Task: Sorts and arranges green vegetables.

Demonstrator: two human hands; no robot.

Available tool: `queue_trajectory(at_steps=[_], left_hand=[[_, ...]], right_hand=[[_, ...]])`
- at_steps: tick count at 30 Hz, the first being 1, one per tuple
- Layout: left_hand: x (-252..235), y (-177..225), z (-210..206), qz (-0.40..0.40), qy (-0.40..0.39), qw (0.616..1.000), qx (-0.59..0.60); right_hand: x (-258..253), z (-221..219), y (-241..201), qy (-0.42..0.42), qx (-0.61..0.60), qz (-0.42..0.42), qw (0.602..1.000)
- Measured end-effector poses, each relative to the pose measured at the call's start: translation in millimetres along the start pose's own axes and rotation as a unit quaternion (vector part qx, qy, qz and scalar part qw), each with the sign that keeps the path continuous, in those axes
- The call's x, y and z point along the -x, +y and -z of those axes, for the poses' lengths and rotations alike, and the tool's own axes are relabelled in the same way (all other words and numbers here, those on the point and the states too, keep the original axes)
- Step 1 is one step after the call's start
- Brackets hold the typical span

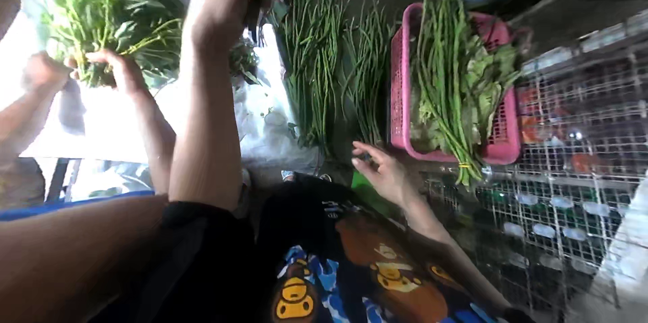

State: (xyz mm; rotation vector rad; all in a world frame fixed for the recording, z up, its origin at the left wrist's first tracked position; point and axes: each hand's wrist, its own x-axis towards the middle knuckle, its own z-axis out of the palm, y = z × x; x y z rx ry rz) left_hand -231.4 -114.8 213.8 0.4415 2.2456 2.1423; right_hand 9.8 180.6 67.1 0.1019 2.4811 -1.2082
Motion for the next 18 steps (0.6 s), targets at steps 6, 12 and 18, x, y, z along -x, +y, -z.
queue_trajectory(at_steps=[6,12,18], left_hand=[[100,-190,1,0.307,0.066,0.948,-0.043],[193,-242,-16,0.418,0.072,0.899,-0.108],[206,-226,-5,0.348,0.066,0.867,-0.350]], right_hand=[[-15,-23,-3,-0.009,0.028,-0.042,0.999],[-45,-46,2,0.022,0.058,-0.111,0.992],[-72,-74,4,0.019,0.067,-0.139,0.988]])
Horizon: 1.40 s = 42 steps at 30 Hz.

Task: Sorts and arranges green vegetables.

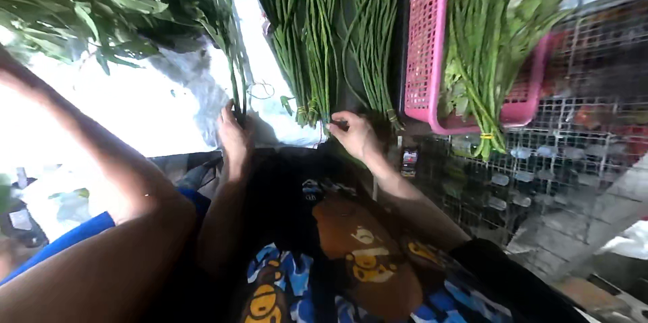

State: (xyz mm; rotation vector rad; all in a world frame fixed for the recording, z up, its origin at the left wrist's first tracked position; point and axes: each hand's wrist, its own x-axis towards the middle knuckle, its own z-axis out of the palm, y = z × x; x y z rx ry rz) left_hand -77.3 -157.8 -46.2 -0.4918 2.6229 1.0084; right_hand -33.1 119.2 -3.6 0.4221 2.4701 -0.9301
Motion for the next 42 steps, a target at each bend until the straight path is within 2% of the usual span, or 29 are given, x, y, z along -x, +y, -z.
queue_trajectory(at_steps=[4,7,9,10,12,13,14,16,17,19,22,25,29,32,35,39,42], left_hand=[[-2,2,12,-0.031,0.030,0.998,-0.054],[10,26,18,-0.113,0.044,0.992,0.018],[24,54,17,-0.131,-0.055,0.981,0.129],[29,69,14,-0.111,-0.147,0.962,0.200],[32,96,1,-0.036,-0.355,0.873,0.333],[33,104,-11,0.001,-0.411,0.829,0.379],[34,111,-24,0.026,-0.432,0.802,0.411],[37,119,-47,0.054,-0.417,0.786,0.452],[39,121,-56,0.063,-0.403,0.789,0.460],[41,125,-66,0.068,-0.384,0.796,0.463],[49,133,-64,0.035,-0.366,0.835,0.411],[64,152,-56,-0.016,-0.355,0.869,0.344],[78,169,-56,-0.047,-0.358,0.880,0.310],[79,160,-72,0.001,-0.353,0.873,0.337],[85,152,-80,0.079,-0.333,0.858,0.382],[86,151,-86,0.098,-0.274,0.867,0.405],[79,145,-89,0.097,-0.274,0.851,0.437]], right_hand=[[-14,3,-1,-0.041,-0.059,-0.044,0.996],[-2,13,3,-0.052,-0.237,-0.036,0.969],[13,25,1,-0.062,-0.359,-0.039,0.931],[19,30,-2,-0.064,-0.404,-0.035,0.912],[25,37,-6,-0.053,-0.443,-0.014,0.895],[26,38,-5,-0.039,-0.429,0.003,0.902],[25,39,-3,-0.018,-0.382,0.023,0.924],[24,37,0,0.053,-0.207,0.064,0.975],[25,36,2,0.088,-0.126,0.086,0.984],[28,31,11,0.163,-0.023,0.175,0.971],[30,36,22,0.212,0.023,0.277,0.937],[35,58,31,0.203,0.025,0.312,0.928],[39,73,45,0.212,0.035,0.331,0.919],[28,67,61,0.144,-0.007,0.334,0.931],[22,57,73,0.069,-0.126,0.361,0.921],[24,57,81,-0.046,-0.263,0.390,0.881],[32,59,81,-0.145,-0.250,0.386,0.876]])
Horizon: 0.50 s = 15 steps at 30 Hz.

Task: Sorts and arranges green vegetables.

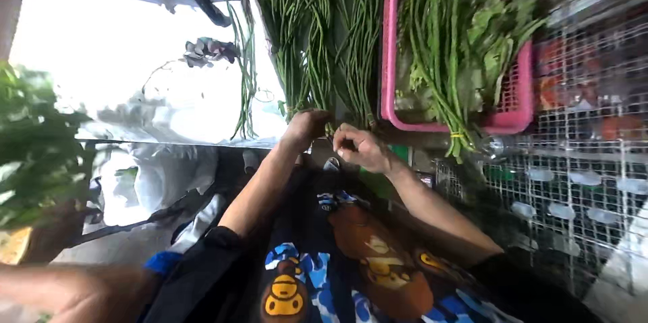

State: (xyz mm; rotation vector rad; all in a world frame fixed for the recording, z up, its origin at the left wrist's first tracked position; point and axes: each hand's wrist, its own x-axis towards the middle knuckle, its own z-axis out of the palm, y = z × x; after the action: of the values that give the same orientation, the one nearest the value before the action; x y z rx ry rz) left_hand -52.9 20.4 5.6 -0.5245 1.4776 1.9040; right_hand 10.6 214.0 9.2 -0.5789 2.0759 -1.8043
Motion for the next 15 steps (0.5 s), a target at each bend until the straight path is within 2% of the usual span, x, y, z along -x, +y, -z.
queue_trajectory(at_steps=[3,5,8,11,13,15], left_hand=[[2,7,1,-0.007,0.001,0.999,0.051],[6,4,5,-0.023,0.025,0.998,0.044],[1,2,12,-0.029,0.047,0.997,0.053],[-11,8,30,-0.012,0.034,0.992,0.121],[-15,22,43,-0.007,0.013,0.986,0.164],[-15,35,62,-0.017,-0.019,0.986,0.162]], right_hand=[[5,2,-1,-0.060,0.107,-0.060,0.991],[13,0,7,-0.064,0.125,-0.086,0.986],[18,-3,-6,-0.047,-0.038,-0.043,0.997],[16,-12,-41,-0.072,-0.176,0.024,0.981],[15,-13,-45,-0.072,-0.150,0.031,0.986],[17,-17,-32,-0.031,-0.059,-0.026,0.997]])
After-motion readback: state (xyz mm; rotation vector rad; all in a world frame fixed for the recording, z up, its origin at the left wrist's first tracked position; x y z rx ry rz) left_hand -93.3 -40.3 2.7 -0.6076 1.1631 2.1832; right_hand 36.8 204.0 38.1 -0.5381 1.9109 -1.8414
